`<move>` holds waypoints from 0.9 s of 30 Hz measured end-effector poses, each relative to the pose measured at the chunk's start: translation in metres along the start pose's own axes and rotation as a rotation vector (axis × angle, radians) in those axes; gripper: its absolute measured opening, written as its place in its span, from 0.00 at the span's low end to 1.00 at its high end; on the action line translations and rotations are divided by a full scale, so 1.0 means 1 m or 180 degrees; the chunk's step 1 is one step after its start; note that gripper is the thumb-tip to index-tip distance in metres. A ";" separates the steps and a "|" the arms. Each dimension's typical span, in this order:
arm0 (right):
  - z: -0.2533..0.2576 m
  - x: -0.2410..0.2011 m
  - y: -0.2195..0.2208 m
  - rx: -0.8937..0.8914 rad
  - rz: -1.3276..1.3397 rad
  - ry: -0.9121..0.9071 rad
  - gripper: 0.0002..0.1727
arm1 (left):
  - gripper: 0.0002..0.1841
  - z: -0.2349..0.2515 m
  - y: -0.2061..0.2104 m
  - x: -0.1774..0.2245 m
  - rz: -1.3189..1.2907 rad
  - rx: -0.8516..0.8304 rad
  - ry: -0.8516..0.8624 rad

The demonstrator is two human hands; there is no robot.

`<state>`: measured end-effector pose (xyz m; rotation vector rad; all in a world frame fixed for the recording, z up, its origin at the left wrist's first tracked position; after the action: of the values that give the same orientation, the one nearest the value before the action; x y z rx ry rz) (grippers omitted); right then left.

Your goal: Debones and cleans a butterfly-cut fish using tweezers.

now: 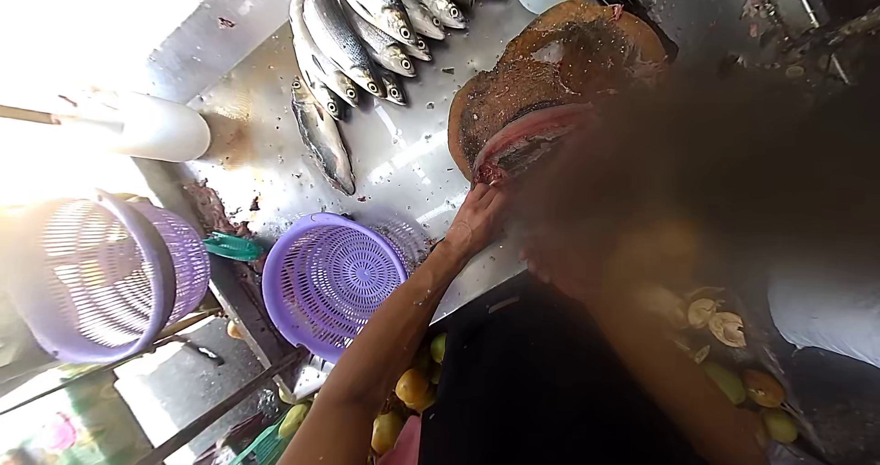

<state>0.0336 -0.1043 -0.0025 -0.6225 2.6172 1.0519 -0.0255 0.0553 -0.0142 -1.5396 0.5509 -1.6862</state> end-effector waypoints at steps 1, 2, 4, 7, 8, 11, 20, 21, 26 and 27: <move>0.002 0.000 0.000 0.0021 0.0022 0.0049 0.24 | 0.08 0.000 0.001 0.000 -0.0003 0.0001 -0.0005; 0.004 0.000 -0.001 0.0032 0.0033 0.0090 0.24 | 0.08 0.001 0.001 -0.001 0.0005 -0.0009 -0.0012; 0.007 -0.001 -0.002 0.0086 0.0015 0.0168 0.24 | 0.08 0.002 0.002 0.000 0.0023 -0.0020 -0.0014; 0.011 -0.005 -0.003 0.0140 -0.0149 0.0238 0.23 | 0.07 0.004 0.003 0.001 0.0023 -0.0003 0.0005; 0.013 -0.006 -0.002 0.0095 -0.0305 0.0183 0.20 | 0.08 0.002 0.003 0.000 0.0001 -0.0001 0.0006; 0.012 -0.005 0.004 -0.0009 -0.0970 -0.0206 0.14 | 0.11 -0.003 -0.001 -0.005 -0.0173 -0.0031 -0.0066; -0.013 -0.010 0.003 0.0224 -0.1255 -0.0500 0.15 | 0.21 -0.001 0.006 -0.002 -0.0322 0.0051 -0.0214; -0.013 -0.011 0.003 0.0209 -0.1217 -0.0493 0.15 | 0.21 -0.001 0.005 -0.001 -0.0281 0.0076 -0.0185; -0.006 -0.009 0.008 0.0108 -0.1268 -0.0334 0.15 | 0.20 0.001 0.004 0.003 -0.0257 0.0009 -0.0211; -0.004 -0.010 0.010 0.0109 -0.1339 -0.0341 0.14 | 0.20 0.001 0.003 0.003 -0.0257 -0.0012 -0.0219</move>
<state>0.0371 -0.0978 0.0097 -1.0208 2.2665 0.8779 -0.0240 0.0507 -0.0145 -1.6357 0.4621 -1.6860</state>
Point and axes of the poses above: each hand's wrist, its own z-axis towards the middle knuckle, its own y-axis out of the palm, x = y × z, the point moved 6 cm from there along z, towards the middle knuckle, and after that the axes turned 8 degrees about -z, right-handed, at the moved point
